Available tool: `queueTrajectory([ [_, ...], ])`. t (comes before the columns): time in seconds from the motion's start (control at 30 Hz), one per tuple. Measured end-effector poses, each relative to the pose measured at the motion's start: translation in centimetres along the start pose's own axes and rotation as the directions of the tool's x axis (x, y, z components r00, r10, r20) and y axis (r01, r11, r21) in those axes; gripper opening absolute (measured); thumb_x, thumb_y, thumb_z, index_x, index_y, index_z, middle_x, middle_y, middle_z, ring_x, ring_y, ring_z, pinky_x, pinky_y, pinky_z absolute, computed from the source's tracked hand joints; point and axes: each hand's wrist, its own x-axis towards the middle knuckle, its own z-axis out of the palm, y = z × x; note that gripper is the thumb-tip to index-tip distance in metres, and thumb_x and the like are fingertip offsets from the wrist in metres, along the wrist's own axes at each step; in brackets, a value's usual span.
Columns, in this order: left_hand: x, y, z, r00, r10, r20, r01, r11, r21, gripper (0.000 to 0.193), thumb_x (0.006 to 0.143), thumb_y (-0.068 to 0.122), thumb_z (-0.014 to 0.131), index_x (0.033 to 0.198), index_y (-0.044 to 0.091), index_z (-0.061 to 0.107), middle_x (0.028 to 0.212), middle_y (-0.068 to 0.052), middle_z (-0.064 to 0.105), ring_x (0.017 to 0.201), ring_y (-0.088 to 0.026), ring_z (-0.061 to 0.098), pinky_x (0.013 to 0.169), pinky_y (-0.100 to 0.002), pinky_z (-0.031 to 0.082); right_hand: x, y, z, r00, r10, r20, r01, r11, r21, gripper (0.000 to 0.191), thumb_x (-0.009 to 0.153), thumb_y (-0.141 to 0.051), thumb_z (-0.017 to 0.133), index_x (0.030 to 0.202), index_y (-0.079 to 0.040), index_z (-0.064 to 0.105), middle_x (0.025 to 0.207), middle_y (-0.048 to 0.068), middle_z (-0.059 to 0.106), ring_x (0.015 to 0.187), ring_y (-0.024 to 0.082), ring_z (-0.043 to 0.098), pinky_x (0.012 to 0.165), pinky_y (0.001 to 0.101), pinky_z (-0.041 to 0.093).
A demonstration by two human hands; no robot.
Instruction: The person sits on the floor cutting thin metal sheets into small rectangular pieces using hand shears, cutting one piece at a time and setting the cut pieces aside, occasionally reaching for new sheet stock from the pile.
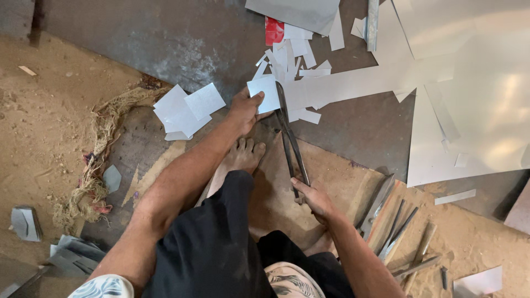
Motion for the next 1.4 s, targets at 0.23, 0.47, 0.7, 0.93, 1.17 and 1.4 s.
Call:
queueTrajectory([
  [0.23, -0.3, -0.1, 0.2, 1.0, 0.012, -0.01, -0.012, 1.0, -0.011, 0.034, 0.101, 0.009, 0.055, 0.135, 0.005, 0.054, 0.124, -0.012, 0.067, 0.107, -0.026, 0.07, 0.091, -0.044, 0.064, 1.9, 0.4, 0.9, 0.985, -0.167, 0.052, 0.172, 0.98, -0.104, 0.043, 0.099, -0.043, 0.061, 0.095, -0.001, 0.066, 0.072, 0.005, 0.061, 0.058, 0.017, 0.052, 0.051, 0.0342, 0.045],
  [0.47, -0.1, 0.1, 0.1, 1.0, -0.023, -0.011, 0.023, 0.998, 0.057, 0.034, 0.102, 0.009, 0.054, 0.135, 0.004, 0.054, 0.124, -0.012, 0.067, 0.107, -0.026, 0.07, 0.091, -0.043, 0.065, 4.1, 1.7, 1.5, 0.925, -0.381, 0.006, 0.378, 0.915, -0.139, 0.027, 0.101, -0.026, 0.054, 0.097, 0.0, 0.057, 0.071, 0.006, 0.057, 0.061, 0.016, 0.055, 0.055, 0.0334, 0.048],
  [0.7, -0.2, -0.8, 0.1, 0.998, -0.057, 0.023, 0.056, 0.996, 0.064, 0.033, 0.101, 0.009, 0.054, 0.133, 0.003, 0.054, 0.122, -0.013, 0.067, 0.106, -0.027, 0.071, 0.087, -0.043, 0.066, 4.3, 1.2, -0.4, 0.953, -0.155, 0.262, 0.152, 0.988, 0.031, 0.027, 0.088, -0.014, 0.062, 0.111, -0.005, 0.052, 0.076, 0.002, 0.056, 0.063, 0.016, 0.054, 0.056, 0.0358, 0.049],
  [0.93, -0.9, -1.4, -0.3, 0.996, -0.049, 0.068, 0.047, 0.998, 0.032, 0.03, 0.103, 0.009, 0.055, 0.131, 0.0, 0.056, 0.121, -0.014, 0.068, 0.106, -0.029, 0.072, 0.086, -0.044, 0.066, 4.3, 0.9, 0.6, 0.972, -0.23, -0.037, 0.206, 0.923, -0.324, 0.041, 0.096, -0.041, 0.056, 0.103, -0.001, 0.065, 0.076, 0.012, 0.067, 0.067, 0.024, 0.064, 0.061, 0.0412, 0.051],
  [1.17, -2.0, -1.4, -3.1, 0.985, -0.158, 0.064, 0.156, 0.987, 0.033, 0.033, 0.101, 0.013, 0.055, 0.134, 0.006, 0.054, 0.12, -0.01, 0.068, 0.105, -0.025, 0.07, 0.084, -0.043, 0.064, 6.5, 3.6, 1.1, 0.898, -0.424, -0.115, 0.252, 0.71, -0.657, 0.048, 0.104, -0.045, 0.047, 0.119, -0.003, 0.064, 0.099, 0.029, 0.069, 0.097, 0.047, 0.066, 0.085, 0.0551, 0.051],
  [1.4, -5.2, 3.1, -8.5, 0.995, -0.046, 0.089, 0.046, 0.999, 0.005, 0.038, 0.099, 0.016, 0.059, 0.136, 0.005, 0.056, 0.119, -0.011, 0.069, 0.101, -0.025, 0.071, 0.079, -0.042, 0.065, 4.0, 0.5, 1.5, 0.927, -0.353, -0.125, 0.204, 0.756, -0.622, 0.048, 0.097, -0.043, 0.05, 0.128, -0.008, 0.06, 0.108, 0.025, 0.073, 0.105, 0.044, 0.069, 0.09, 0.054, 0.052],
])
